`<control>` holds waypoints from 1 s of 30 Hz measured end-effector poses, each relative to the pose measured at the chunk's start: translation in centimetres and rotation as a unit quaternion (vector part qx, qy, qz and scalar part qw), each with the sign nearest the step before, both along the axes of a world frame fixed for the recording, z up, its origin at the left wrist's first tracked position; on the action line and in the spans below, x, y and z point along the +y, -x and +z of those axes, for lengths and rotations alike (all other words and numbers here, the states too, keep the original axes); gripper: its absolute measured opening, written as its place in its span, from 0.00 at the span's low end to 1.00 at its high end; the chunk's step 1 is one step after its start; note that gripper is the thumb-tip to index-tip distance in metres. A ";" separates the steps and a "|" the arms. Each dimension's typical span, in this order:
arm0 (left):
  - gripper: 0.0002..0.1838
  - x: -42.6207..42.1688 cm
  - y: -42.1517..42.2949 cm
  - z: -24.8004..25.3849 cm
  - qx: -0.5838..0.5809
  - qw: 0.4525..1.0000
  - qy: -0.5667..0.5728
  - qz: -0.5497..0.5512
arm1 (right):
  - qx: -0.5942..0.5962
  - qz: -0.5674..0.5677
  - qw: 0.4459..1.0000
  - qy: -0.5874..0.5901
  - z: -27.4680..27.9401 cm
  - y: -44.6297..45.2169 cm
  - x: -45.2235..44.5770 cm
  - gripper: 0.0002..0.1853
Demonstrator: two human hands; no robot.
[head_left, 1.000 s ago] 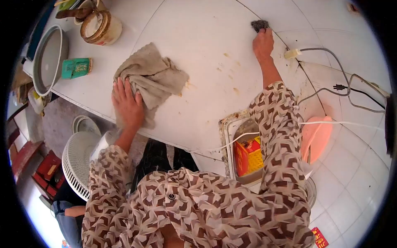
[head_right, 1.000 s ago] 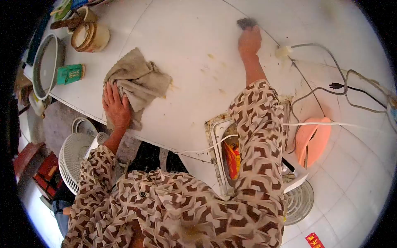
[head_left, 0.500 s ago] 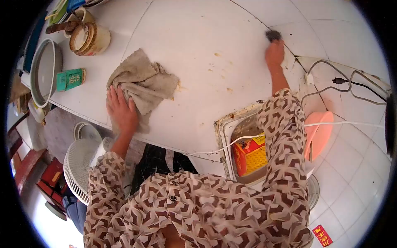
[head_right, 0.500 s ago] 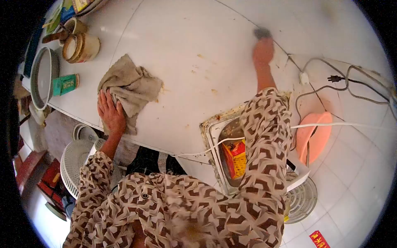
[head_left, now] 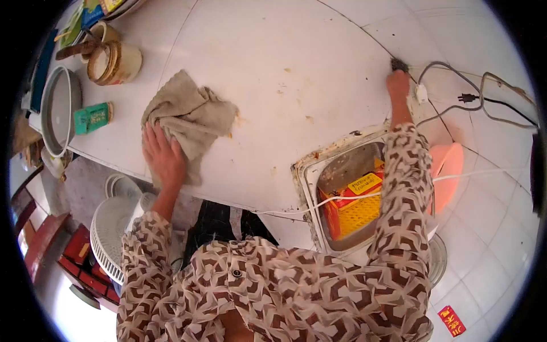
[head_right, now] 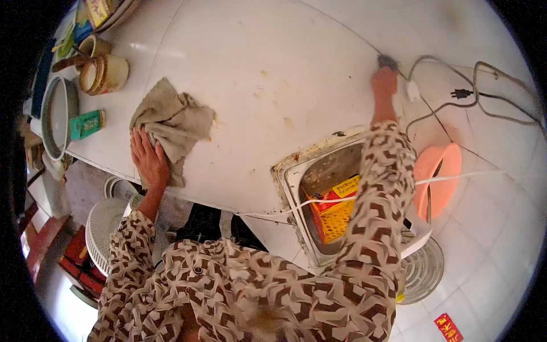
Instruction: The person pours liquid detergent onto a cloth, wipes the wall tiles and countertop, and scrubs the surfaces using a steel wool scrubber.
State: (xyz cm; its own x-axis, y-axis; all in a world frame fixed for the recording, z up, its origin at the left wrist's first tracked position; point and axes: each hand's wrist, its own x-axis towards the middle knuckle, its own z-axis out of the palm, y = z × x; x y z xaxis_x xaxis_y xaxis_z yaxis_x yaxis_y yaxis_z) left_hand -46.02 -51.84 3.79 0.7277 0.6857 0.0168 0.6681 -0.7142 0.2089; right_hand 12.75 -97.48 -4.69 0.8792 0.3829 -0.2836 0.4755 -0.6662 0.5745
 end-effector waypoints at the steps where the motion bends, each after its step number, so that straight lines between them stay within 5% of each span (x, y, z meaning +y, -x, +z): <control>1: 0.31 0.1 -0.4 0.0 0.005 1.000 -0.001 0.002 | -0.022 -0.019 0.994 -0.104 0.5 2.1 2.0 0.17; 4: 0.32 -0.2 -0.2 0.0 0.012 1.000 0.003 0.008 | -0.241 0.147 0.884 -0.372 0.2 11.5 11.0 0.14; 6: 0.32 0.1 0.0 -0.1 -0.001 1.000 0.003 0.002 | -0.068 -0.038 0.917 -0.391 5.9 16.8 13.5 0.16; 7: 0.31 0.2 0.0 -0.5 0.006 1.000 -0.004 0.011 | -0.111 -0.027 0.946 -0.305 5.9 16.8 11.5 0.17; 8: 0.31 0.1 0.1 -0.4 0.005 1.000 0.000 0.008 | -0.064 -0.092 0.924 -0.365 5.3 14.6 8.6 0.18; 10: 0.32 0.3 0.0 -0.3 0.002 1.000 -0.002 0.006 | -0.121 -0.104 0.942 -0.296 5.4 11.6 6.0 0.09; 11: 0.31 0.2 0.1 -0.3 0.001 1.000 -0.004 0.007 | -0.068 -0.208 0.922 -0.320 5.5 10.6 6.5 0.11; 14: 0.31 0.1 -0.4 -0.3 -0.008 1.000 -0.009 0.009 | -0.107 0.006 0.927 -0.360 2.9 14.3 11.2 0.17; 17: 0.30 0.3 -0.4 -0.1 -0.006 1.000 -0.013 -0.006 | -0.115 0.057 0.917 -0.378 2.7 14.9 9.1 0.17; 18: 0.30 0.4 0.0 -0.7 -0.003 1.000 -0.013 -0.004 | -0.068 -0.066 0.868 -0.487 3.2 13.3 6.9 0.16; 19: 0.30 0.5 0.5 -1.0 0.002 1.000 -0.015 0.001 | -0.119 0.019 0.940 -0.320 1.9 9.3 1.6 0.16; 21: 0.31 0.6 -0.4 -0.4 -0.008 1.000 -0.009 0.003 | -0.047 -0.094 0.974 -0.199 0.1 5.7 0.2 0.17; 25: 0.31 0.0 -0.2 0.2 -0.012 1.000 0.007 0.004 | -0.086 -0.040 0.893 -0.440 3.9 14.7 11.2 0.19; 28: 0.32 0.1 -0.2 -0.2 0.004 1.000 0.014 0.015 | 0.035 -0.072 0.827 -0.556 8.4 23.2 18.9 0.22; 30: 0.32 0.1 0.0 0.0 -0.007 1.000 0.012 0.008 | -0.018 0.066 0.893 -0.446 5.3 20.0 14.9 0.22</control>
State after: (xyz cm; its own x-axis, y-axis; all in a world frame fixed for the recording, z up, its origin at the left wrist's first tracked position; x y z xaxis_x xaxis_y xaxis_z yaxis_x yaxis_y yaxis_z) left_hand -46.05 -51.78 3.75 0.7162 0.6978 0.0099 0.6766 -0.6978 0.2353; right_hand -7.21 -82.59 0.57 0.8124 0.5427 0.2135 0.5751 -0.8062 -0.1392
